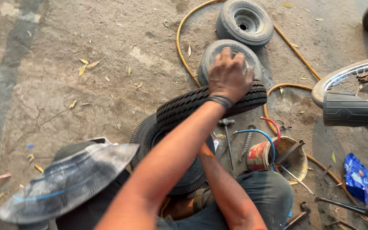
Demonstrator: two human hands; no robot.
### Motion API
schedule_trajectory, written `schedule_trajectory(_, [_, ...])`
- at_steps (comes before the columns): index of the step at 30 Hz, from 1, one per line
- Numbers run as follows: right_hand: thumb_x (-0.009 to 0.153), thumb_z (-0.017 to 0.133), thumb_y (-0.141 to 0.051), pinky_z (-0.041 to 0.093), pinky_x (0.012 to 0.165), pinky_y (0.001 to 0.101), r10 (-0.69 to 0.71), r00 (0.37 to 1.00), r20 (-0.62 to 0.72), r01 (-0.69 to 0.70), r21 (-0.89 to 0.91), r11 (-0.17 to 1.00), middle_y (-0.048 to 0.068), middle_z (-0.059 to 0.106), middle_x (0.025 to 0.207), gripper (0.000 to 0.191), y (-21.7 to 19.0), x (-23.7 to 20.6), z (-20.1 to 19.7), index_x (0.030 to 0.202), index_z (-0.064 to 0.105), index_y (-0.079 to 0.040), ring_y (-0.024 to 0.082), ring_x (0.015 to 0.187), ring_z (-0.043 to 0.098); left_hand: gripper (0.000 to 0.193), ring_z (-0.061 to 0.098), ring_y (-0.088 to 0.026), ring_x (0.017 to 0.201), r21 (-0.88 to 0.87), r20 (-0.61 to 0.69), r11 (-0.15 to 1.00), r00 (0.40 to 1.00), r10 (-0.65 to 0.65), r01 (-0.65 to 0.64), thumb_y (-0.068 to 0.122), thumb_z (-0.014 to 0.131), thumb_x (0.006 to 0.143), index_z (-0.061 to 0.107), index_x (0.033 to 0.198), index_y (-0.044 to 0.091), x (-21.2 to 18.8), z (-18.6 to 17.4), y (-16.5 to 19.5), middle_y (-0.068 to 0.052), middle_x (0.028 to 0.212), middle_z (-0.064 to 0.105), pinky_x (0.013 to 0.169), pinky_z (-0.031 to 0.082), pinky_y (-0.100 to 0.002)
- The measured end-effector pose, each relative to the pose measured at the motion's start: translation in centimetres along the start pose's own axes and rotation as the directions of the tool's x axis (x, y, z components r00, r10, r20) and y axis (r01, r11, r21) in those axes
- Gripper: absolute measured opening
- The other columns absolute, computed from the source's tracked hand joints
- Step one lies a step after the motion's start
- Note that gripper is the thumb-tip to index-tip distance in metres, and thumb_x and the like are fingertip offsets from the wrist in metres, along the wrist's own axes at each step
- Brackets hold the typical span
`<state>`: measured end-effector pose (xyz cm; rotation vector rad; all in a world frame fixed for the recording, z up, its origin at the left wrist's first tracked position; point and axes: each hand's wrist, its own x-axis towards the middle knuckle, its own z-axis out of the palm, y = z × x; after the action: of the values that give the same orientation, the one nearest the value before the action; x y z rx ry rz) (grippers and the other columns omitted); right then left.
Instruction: The person sits on the ground, opens a box containing a new rubber inner tube, and inserts the tube into a small tire. They apply powder from a bottle into the tube, work the tube into the tire casing, and press and seat the tube inside the tire by hand.
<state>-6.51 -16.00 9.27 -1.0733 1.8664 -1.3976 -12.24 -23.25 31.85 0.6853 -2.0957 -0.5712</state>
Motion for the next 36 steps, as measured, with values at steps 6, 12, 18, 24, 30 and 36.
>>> schedule_trajectory(6, [0.073,0.094,-0.012,0.057,0.09,0.0408,0.094,0.987,-0.128,-0.01,0.54,0.842,0.005,0.077,0.109,0.045,0.8,2.3,-1.8,0.112,0.074,-0.005,0.02,0.103,0.069,0.045,0.063,-0.039,0.096,0.216,-0.143,0.975,0.985,0.091,-0.059,0.056,0.069,0.089,0.074,0.085,0.012,-4.5,-6.9,-11.4,-0.024,0.1,0.064,0.085,0.051,-0.051])
schedule_trajectory(12, [0.055,0.1,-0.013,0.057,0.089,0.034,-0.033,0.999,-0.027,0.032,-0.022,0.999,0.0,0.077,0.104,0.065,2.1,1.3,-2.8,0.113,0.071,-0.006,0.014,0.1,0.07,0.049,0.062,-0.037,0.101,0.203,0.225,0.966,0.953,-0.205,0.16,0.053,0.052,0.098,0.076,0.087,0.012,-7.3,-3.8,-11.1,-0.015,0.097,0.066,0.083,0.049,-0.052])
schedule_trajectory(18, [0.066,0.099,-0.014,0.056,0.083,0.0338,0.022,0.964,-0.264,0.129,0.543,0.83,0.002,0.07,0.109,0.064,1.7,2.3,-5.9,0.12,0.065,-0.005,0.013,0.098,0.063,0.063,0.061,-0.038,0.1,-0.001,0.216,0.991,0.967,0.133,-0.136,0.067,0.061,0.089,0.073,0.098,0.006,-4.0,-3.4,-7.9,-0.017,0.1,0.065,0.082,0.051,-0.048])
schedule_trajectory(24, [0.067,0.1,-0.019,0.056,0.09,0.0317,-0.189,0.962,-0.196,0.245,0.322,0.914,0.003,0.066,0.115,0.07,2.7,2.5,-2.7,0.122,0.058,-0.008,0.012,0.104,0.061,0.061,0.061,-0.037,0.103,0.111,0.214,0.97,0.958,0.189,-0.216,0.066,0.065,0.093,0.072,0.095,0.006,-3.6,-2.0,-6.9,-0.015,0.099,0.068,0.081,0.05,-0.052])
schedule_trajectory(30, [0.061,0.103,-0.021,0.057,0.09,0.0351,0.103,0.981,-0.164,0.014,0.59,0.807,0.007,0.07,0.109,0.078,0.2,2.1,-4.9,0.124,0.059,-0.006,0.017,0.099,0.065,0.065,0.059,-0.039,0.097,0.048,0.215,0.96,0.942,0.258,-0.274,0.066,0.066,0.093,0.072,0.105,0.002,-2.4,-2.9,-6.9,-0.018,0.095,0.067,0.078,0.049,-0.053])
schedule_trajectory(36, [0.06,0.104,-0.02,0.059,0.102,0.0371,-0.087,0.996,-0.032,0.089,0.082,0.993,0.01,0.073,0.121,0.082,-0.2,0.8,-2.6,0.127,0.062,0.0,0.019,0.114,0.069,0.058,0.059,-0.04,0.105,0.129,0.233,0.959,0.948,0.216,-0.251,0.061,0.067,0.103,0.069,0.093,0.004,-2.9,-3.8,-7.9,-0.018,0.1,0.067,0.086,0.05,-0.052])
